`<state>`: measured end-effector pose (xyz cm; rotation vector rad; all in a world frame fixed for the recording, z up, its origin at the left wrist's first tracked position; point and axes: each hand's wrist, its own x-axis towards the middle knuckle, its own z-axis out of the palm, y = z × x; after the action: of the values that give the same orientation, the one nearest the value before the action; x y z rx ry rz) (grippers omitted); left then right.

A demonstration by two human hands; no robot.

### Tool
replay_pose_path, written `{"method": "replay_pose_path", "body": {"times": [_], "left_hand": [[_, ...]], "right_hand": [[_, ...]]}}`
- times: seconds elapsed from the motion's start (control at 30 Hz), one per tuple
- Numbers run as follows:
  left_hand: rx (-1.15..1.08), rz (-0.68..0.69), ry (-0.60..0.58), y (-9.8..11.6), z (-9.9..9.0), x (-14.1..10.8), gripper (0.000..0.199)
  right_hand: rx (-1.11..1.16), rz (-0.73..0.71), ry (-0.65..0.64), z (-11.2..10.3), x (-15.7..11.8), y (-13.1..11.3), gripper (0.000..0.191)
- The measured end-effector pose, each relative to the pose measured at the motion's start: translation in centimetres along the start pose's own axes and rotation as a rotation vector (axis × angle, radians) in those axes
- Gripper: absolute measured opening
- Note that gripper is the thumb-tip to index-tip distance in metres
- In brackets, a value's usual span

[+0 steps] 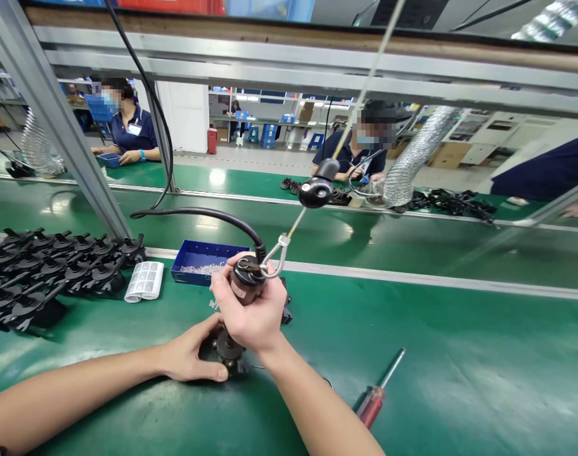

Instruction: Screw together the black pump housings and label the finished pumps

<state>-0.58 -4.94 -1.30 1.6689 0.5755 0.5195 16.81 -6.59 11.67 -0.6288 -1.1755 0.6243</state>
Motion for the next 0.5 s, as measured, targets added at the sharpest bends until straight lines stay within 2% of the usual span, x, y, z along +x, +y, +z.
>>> {"method": "replay_pose_path", "body": {"times": [0.1,0.17,0.3,0.43,0.5], "left_hand": [[0.014,0.061,-0.048,0.0,-0.4,0.0,0.107],[-0.026,0.118,-0.067,0.0,-0.4,0.5,0.112],[-0.082,0.194,-0.13,-0.4,-0.1,1.5,0.099],[-0.075,0.211,-0.093,-0.9,0.0,1.6,0.092],[-0.065,0.221,-0.082,-0.6,0.0,1.5,0.087]], "right_hand": [[0.003,0.005,-0.009,-0.1,0.1,-0.2,0.02],[0.045,0.006,-0.024,-0.4,-0.1,-0.6,0.02],[0.165,0.062,-0.095,-0.5,-0.8,-1.3,0.017],[0.196,0.118,-0.164,-0.2,-1.0,-1.1,0.018],[0.224,0.168,-0.256,-0.2,-1.0,-1.1,0.018]]}}
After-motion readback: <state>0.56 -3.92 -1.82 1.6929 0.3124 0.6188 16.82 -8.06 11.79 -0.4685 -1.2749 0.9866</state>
